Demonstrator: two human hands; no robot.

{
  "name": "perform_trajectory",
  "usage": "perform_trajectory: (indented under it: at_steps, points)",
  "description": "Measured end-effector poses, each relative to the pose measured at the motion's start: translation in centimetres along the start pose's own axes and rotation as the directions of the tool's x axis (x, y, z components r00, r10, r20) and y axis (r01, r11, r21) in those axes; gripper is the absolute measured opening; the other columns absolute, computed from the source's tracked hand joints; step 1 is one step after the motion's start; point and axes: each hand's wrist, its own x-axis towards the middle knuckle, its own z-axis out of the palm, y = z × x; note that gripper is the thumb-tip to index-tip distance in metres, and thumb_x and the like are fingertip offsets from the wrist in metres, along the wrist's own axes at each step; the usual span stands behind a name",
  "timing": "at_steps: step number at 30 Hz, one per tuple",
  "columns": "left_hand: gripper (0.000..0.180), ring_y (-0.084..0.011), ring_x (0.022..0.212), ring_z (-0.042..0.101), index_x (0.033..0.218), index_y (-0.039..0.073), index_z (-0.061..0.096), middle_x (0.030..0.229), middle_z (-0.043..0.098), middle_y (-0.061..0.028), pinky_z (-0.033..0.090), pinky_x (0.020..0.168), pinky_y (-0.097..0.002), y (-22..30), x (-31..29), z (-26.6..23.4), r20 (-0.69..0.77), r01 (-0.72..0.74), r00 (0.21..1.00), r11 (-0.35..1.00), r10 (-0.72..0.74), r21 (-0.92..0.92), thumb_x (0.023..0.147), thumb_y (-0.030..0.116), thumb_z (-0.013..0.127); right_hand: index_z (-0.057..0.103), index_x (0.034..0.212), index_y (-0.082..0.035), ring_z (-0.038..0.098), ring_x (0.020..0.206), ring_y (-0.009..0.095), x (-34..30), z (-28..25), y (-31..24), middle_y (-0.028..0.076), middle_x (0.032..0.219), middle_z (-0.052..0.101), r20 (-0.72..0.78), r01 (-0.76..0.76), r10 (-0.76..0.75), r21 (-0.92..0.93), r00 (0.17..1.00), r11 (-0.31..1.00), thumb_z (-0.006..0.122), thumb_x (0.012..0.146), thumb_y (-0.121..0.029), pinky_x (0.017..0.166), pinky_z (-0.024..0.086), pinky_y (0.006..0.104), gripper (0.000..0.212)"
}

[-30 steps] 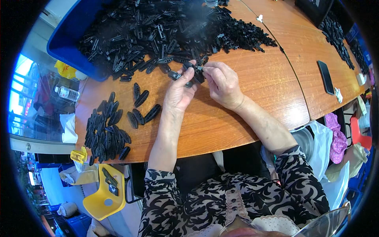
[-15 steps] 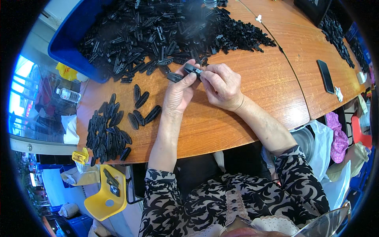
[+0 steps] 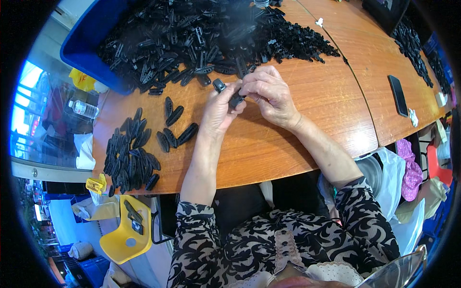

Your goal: The person assembles plastic components by hand, fitting the pieces together and placing the assembled items into a pile on the table.

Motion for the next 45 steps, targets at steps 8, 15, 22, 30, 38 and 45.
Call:
perform_trajectory:
  at_steps: [8,15,22,30,38,45]
  points:
    - [0.023,-0.0043,0.054,0.051,0.104,-0.004,0.064,0.078,0.061,-0.003,0.037,0.043,-0.0162,0.6,-0.3,-0.4,0.097,0.095,0.99,0.994,-0.101,0.058,0.1,0.017,0.056,0.07,0.084,-0.007,0.057,0.092,0.025,0.3,-0.5,0.5,0.003,0.096,0.069,0.094,0.035,-0.031,-0.04,0.995,0.999,0.064,0.065,0.011,0.086,0.046,0.0368,0.027]
    - [0.027,-0.0081,0.059,0.058,0.103,0.001,0.065,0.082,0.067,-0.0055,0.042,0.048,-0.0171,1.0,-0.7,0.1,0.066,0.067,0.995,0.987,-0.077,0.143,0.092,0.025,0.071,0.071,0.093,-0.006,0.06,0.091,0.026,0.0,-0.6,1.1,0.005,0.095,0.07,0.099,0.006,-0.001,-0.044,0.995,0.999,0.059,0.068,0.014,0.083,0.05,0.0371,0.034]
    - [0.025,-0.0137,0.063,0.064,0.102,-0.002,0.065,0.092,0.073,-0.016,0.049,0.059,-0.0242,1.5,0.6,-1.6,-0.088,-0.066,0.991,0.929,0.105,0.363,0.09,0.019,0.073,0.07,0.099,-0.007,0.067,0.085,0.031,-1.3,-0.9,3.2,0.008,0.091,0.072,-0.053,-0.253,0.248,-0.23,0.967,0.94,0.06,0.079,0.007,0.073,0.055,0.0405,0.027]
    - [0.028,-0.0236,0.092,0.066,0.109,-0.003,0.068,0.105,0.068,-0.0146,0.052,0.082,-0.0332,4.0,3.3,-7.8,-0.308,-0.417,0.518,0.551,0.798,0.723,0.084,0.011,0.073,0.072,0.097,-0.011,0.059,0.093,0.027,-2.0,0.1,3.5,0.003,0.098,0.065,0.309,0.021,0.156,-0.5,0.938,0.866,0.064,0.076,-0.006,0.077,0.054,0.0393,0.023]
    - [0.035,-0.0331,0.106,0.062,0.106,0.005,0.074,0.106,0.069,-0.0139,0.051,0.092,-0.0392,5.9,6.0,-4.5,0.22,0.042,0.785,-0.404,0.579,0.914,0.073,0.014,0.081,0.065,0.089,-0.005,0.06,0.092,0.031,-2.7,-0.3,4.0,0.013,0.093,0.062,0.366,0.005,0.243,-0.562,0.898,0.827,0.063,0.074,-0.006,0.077,0.052,0.0422,0.014]
    - [0.023,-0.0299,0.091,0.064,0.096,0.001,0.071,0.094,0.069,-0.0127,0.052,0.081,-0.0396,4.0,3.9,-1.5,0.058,0.036,0.833,-0.159,0.55,0.987,0.076,0.011,0.078,0.061,0.087,-0.002,0.063,0.089,0.037,-2.2,-0.5,3.5,0.018,0.088,0.063,0.268,-0.237,0.373,-0.426,0.888,0.873,0.067,0.075,-0.006,0.074,0.051,0.0458,0.014]
